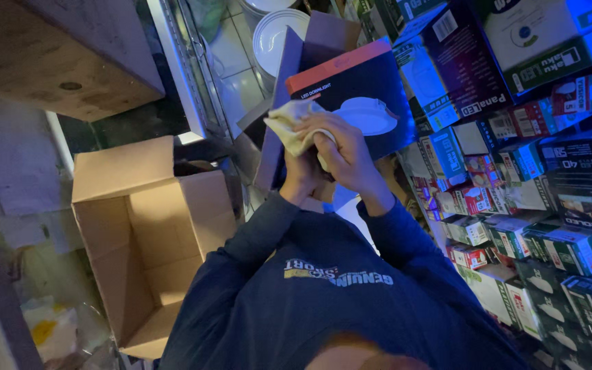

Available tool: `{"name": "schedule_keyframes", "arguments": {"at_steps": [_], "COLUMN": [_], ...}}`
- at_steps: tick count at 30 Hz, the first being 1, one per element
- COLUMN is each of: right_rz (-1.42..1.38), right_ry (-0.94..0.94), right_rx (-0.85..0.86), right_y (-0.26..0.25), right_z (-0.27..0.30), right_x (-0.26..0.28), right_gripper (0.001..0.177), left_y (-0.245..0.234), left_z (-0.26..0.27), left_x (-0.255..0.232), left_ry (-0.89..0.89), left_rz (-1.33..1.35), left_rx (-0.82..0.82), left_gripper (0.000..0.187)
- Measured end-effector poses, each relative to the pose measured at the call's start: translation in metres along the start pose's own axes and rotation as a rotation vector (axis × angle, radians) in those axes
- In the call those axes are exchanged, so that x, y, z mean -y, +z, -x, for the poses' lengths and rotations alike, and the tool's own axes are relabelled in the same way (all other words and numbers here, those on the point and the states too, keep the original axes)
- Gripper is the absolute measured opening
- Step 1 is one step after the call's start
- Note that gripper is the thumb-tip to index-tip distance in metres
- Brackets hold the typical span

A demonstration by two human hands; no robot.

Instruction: The person wipes down several boxes of LED downlights with a cloth before placing them into a larger cardboard box.

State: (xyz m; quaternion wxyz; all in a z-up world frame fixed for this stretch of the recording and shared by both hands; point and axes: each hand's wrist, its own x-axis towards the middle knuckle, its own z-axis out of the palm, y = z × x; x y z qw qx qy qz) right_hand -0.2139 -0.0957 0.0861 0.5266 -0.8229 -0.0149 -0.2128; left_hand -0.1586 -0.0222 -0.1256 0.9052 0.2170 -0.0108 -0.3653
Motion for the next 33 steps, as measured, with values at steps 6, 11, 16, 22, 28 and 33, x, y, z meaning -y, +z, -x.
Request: {"name": "schedule_keyframes", "arguments": {"at_steps": [6, 11, 16, 22, 28, 33], "right_rz": [-0.191, -0.258, -0.337, -0.139, 0.785, 0.703], "right_ry": [0.341, 0.351, 0.168, 0.025, -0.047, -0.041], "right_rx": [0.117, 0.227, 0.497, -0.759, -0.180, -0.284], "right_y": [-0.013, -0.013, -0.043, -0.086, -0.076, -0.039], "right_z": [0.005, 0.007, 0.031, 0.026, -0.014, 0.004], "right_x": [0.000, -0.006, -0.017, -0.012, -0.014, -0.033], "right_gripper": [0.024, 0.024, 0.029, 0.037, 0.054, 0.045], "left_y": [0.019, 0.044, 0.094, 0.094, 0.088, 0.087], "left_z": [0.003, 0.004, -0.005, -0.023, -0.022, -0.032], "left_x": [-0.021, -0.047, -0.079, -0.097, -0.068, -0.074], "left_ry": [-0.222, -0.536, -0.287, 0.014, 0.175, 0.270], "left_rz": [0.316, 0.468, 0.105, -0.072, -0.304, -0.229], "left_rx": [0.271, 0.428, -0.073, -0.027, 0.043, -0.043], "left_gripper": [0.059, 0.050, 0.043, 0.041, 0.039, 0.038]}}
